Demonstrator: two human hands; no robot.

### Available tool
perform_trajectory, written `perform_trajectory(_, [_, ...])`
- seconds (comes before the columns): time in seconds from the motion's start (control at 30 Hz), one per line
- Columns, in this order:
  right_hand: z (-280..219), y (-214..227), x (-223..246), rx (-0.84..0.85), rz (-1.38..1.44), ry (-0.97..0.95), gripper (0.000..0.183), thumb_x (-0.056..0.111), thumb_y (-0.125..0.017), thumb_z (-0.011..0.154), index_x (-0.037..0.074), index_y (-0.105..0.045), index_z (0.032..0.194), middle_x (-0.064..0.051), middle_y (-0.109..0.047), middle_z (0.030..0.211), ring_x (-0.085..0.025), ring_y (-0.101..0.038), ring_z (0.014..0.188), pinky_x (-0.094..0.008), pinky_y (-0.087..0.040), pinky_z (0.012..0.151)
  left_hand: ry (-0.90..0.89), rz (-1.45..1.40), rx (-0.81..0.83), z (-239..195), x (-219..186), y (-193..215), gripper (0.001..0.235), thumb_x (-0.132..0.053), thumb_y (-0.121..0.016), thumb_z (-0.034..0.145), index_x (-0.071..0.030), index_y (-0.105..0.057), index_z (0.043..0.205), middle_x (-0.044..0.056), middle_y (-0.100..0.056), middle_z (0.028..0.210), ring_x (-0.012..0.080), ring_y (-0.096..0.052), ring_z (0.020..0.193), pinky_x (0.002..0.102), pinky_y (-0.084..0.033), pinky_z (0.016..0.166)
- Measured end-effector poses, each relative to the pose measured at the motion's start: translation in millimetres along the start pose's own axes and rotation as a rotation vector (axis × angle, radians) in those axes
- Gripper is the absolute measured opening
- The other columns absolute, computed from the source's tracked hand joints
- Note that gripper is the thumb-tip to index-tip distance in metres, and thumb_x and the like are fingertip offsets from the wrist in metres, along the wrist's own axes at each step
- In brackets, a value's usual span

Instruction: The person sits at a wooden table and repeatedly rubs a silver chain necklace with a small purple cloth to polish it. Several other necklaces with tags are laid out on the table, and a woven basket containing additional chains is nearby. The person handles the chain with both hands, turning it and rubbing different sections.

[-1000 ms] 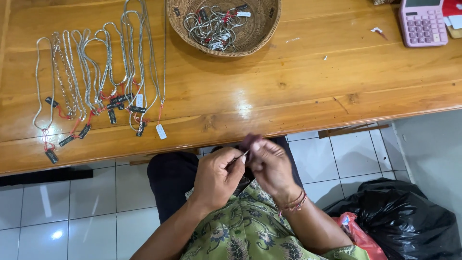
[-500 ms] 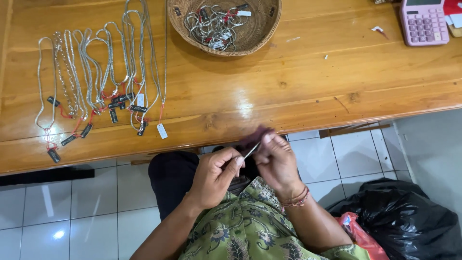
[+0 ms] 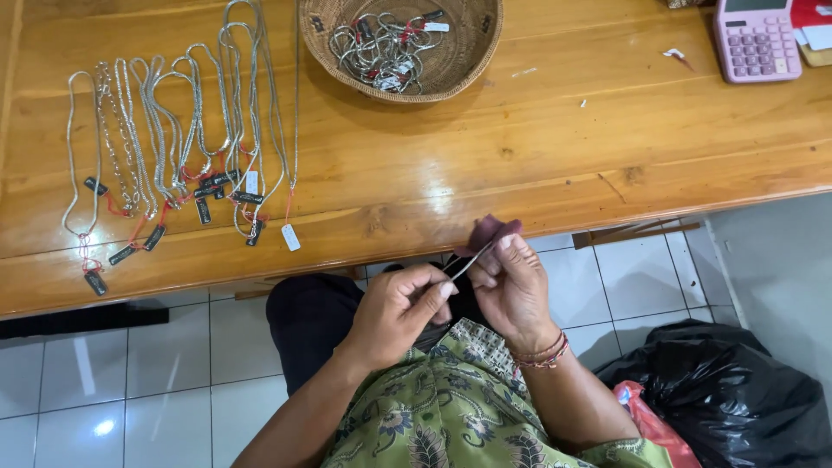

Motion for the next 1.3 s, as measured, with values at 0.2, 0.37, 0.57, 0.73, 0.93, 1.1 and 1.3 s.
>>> perform_trajectory(0.2, [-31,-33,-31,0.091,-0.075,-0.068,0.010,0.001,-0.072,0.088,-0.004,-0.067,0.081,-0.025,-0.075,0.087,-0.018,-0.052,0.046,-0.028,-0.044,0.042,0.021,-0.211,-0.045,0,10,-1,0.029,-0.011,-0.054,0.103,-0.001,-0.069,0.080,0.008,-0.067,0.058,0.0112,-0.063,0.057,0.026,-0.057,0.055])
perform_trajectory(0.37, [-4,28,-31,0.102,0.007,-0.043,0.010,0.011,-0.068,0.096,0.005,-0.075,0.094,-0.011,-0.070,0.083,-0.007,-0.044,0.049,-0.020,-0.039,0.046,-0.058,-0.053,-0.020,-5,7,4,0.026,-0.008,-0.058,0.100,0.000,-0.071,0.079,0.014,-0.064,0.056,0.0126,-0.059,0.059,0.029,-0.050,0.050])
perform_trajectory(0.57, [-23,-28,-30,0.166,-0.029,-0.043,0.013,0.012,-0.073,0.092,0.001,-0.072,0.085,-0.010,-0.065,0.077,-0.008,-0.040,0.053,-0.021,-0.037,0.050,-0.089,-0.063,-0.061,1,-17,6,0.024,-0.010,-0.059,0.102,-0.001,-0.072,0.083,0.009,-0.063,0.059,0.0105,-0.052,0.064,0.028,-0.049,0.055])
perform_trajectory(0.73, [-17,-8,-25,0.151,-0.042,0.008,0.011,0.008,-0.072,0.091,0.005,-0.072,0.080,-0.017,-0.073,0.089,-0.009,-0.045,0.052,-0.021,-0.035,0.047,-0.085,-0.039,-0.018,-8,-9,3,0.028,-0.011,-0.061,0.102,-0.003,-0.071,0.077,0.007,-0.058,0.056,0.0084,-0.047,0.064,0.028,-0.045,0.054])
perform_trajectory(0.93, [-16,-25,-22,0.137,-0.070,-0.012,0.009,0.011,-0.071,0.094,0.004,-0.077,0.093,-0.007,-0.064,0.069,-0.008,-0.044,0.050,-0.019,-0.040,0.047,-0.055,-0.092,-0.012,-6,-1,5,0.023,-0.011,-0.057,0.103,0.000,-0.073,0.089,0.015,-0.073,0.067,0.0152,-0.063,0.068,0.031,-0.053,0.060])
perform_trajectory(1.1, [-22,-32,-15,0.070,-0.179,0.051,0.017,0.006,-0.069,0.093,-0.001,-0.069,0.078,-0.015,-0.065,0.070,-0.010,-0.050,0.046,-0.020,-0.035,0.041,-0.101,0.130,-0.088,-8,-13,11,0.021,-0.008,-0.063,0.098,-0.001,-0.072,0.081,0.015,-0.066,0.059,0.0174,-0.062,0.056,0.031,-0.052,0.051])
perform_trajectory(1.3, [-15,-32,-4,0.018,-0.162,0.003,0.017,0.010,-0.066,0.098,0.005,-0.070,0.082,-0.007,-0.063,0.070,-0.006,-0.039,0.052,-0.016,-0.030,0.045,-0.101,0.187,-0.181,-6,-29,20,0.016,-0.007,-0.067,0.094,-0.001,-0.077,0.083,0.016,-0.068,0.058,0.0195,-0.061,0.051,0.032,-0.050,0.048])
Point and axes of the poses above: each hand's wrist, its own z-axis towards the middle knuckle, its own y-axis out of the back of the hand, x = y × z, the point moved 10 cm from there along z, towards the middle knuckle
